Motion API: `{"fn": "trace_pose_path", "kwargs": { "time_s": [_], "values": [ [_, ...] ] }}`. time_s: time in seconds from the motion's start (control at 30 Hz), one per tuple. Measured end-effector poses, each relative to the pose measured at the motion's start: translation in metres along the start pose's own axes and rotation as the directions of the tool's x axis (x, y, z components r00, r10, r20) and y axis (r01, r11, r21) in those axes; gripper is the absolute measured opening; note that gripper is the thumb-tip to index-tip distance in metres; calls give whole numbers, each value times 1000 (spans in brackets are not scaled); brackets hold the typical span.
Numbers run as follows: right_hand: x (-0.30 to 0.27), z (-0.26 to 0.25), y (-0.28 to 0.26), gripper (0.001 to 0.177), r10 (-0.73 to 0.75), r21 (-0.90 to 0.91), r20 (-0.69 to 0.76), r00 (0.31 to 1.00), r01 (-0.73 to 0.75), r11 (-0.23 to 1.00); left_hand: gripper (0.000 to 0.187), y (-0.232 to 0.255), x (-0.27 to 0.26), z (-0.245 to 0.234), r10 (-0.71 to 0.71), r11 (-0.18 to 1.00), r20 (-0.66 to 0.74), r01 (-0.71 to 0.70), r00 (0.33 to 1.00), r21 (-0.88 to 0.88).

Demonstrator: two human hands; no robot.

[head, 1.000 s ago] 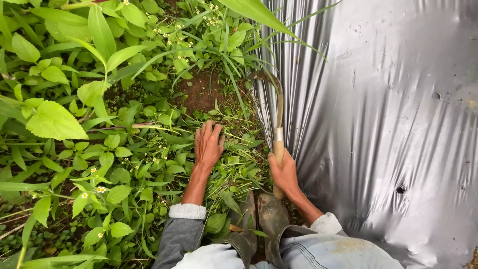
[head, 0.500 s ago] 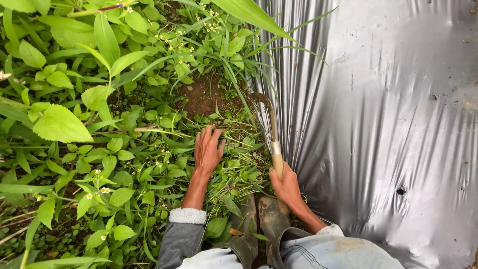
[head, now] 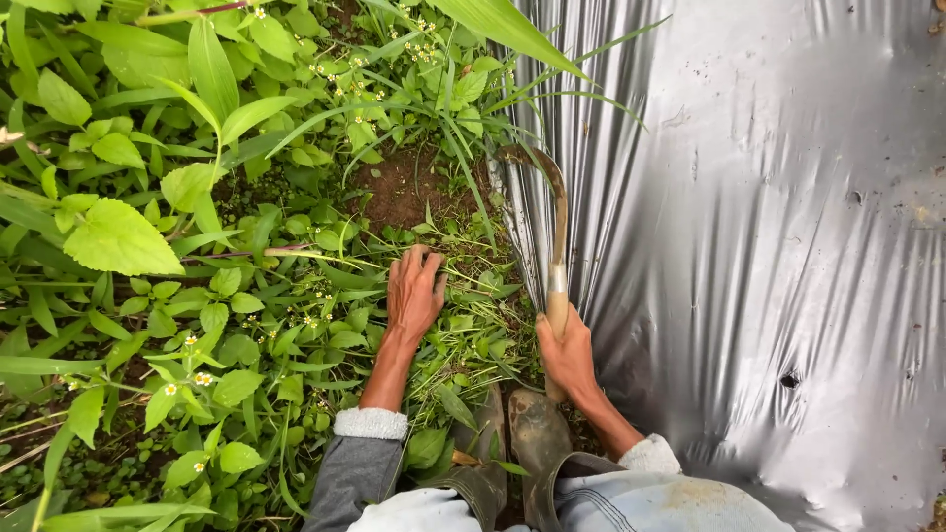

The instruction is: The person uses a sickle to cut weeds and grass growing along the edge of a black plastic sheet. They repeatedly swing the tool to clear vegetation and use their left hand to pull away the cut plants.

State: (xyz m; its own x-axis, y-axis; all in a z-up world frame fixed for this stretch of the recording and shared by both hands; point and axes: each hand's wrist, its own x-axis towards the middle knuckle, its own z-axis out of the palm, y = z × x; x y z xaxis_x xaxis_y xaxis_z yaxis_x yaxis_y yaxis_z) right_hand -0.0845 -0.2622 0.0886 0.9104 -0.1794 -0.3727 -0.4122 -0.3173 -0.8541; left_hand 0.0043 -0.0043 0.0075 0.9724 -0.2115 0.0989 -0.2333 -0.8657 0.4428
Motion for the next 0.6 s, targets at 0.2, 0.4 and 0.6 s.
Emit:
{"fn": "trace_pose_path", "kwargs": {
  "time_s": [0.2, 0.4, 0.6],
  "values": [
    [-31, -2, 71, 23, 91, -77, 134, 987, -81, 994, 28, 27, 4, -31, 12, 1000, -5, -12, 1000, 5],
    [-25, -18, 20, 19, 67, -72, 42, 997, -64, 995, 77, 91, 47, -50, 68, 993, 203, -47, 977, -104],
    [-22, -14, 12, 19, 54, -22, 24, 998, -54, 998, 85, 70, 69, 29, 86, 927, 490, -250, 867, 278]
  ]
}}
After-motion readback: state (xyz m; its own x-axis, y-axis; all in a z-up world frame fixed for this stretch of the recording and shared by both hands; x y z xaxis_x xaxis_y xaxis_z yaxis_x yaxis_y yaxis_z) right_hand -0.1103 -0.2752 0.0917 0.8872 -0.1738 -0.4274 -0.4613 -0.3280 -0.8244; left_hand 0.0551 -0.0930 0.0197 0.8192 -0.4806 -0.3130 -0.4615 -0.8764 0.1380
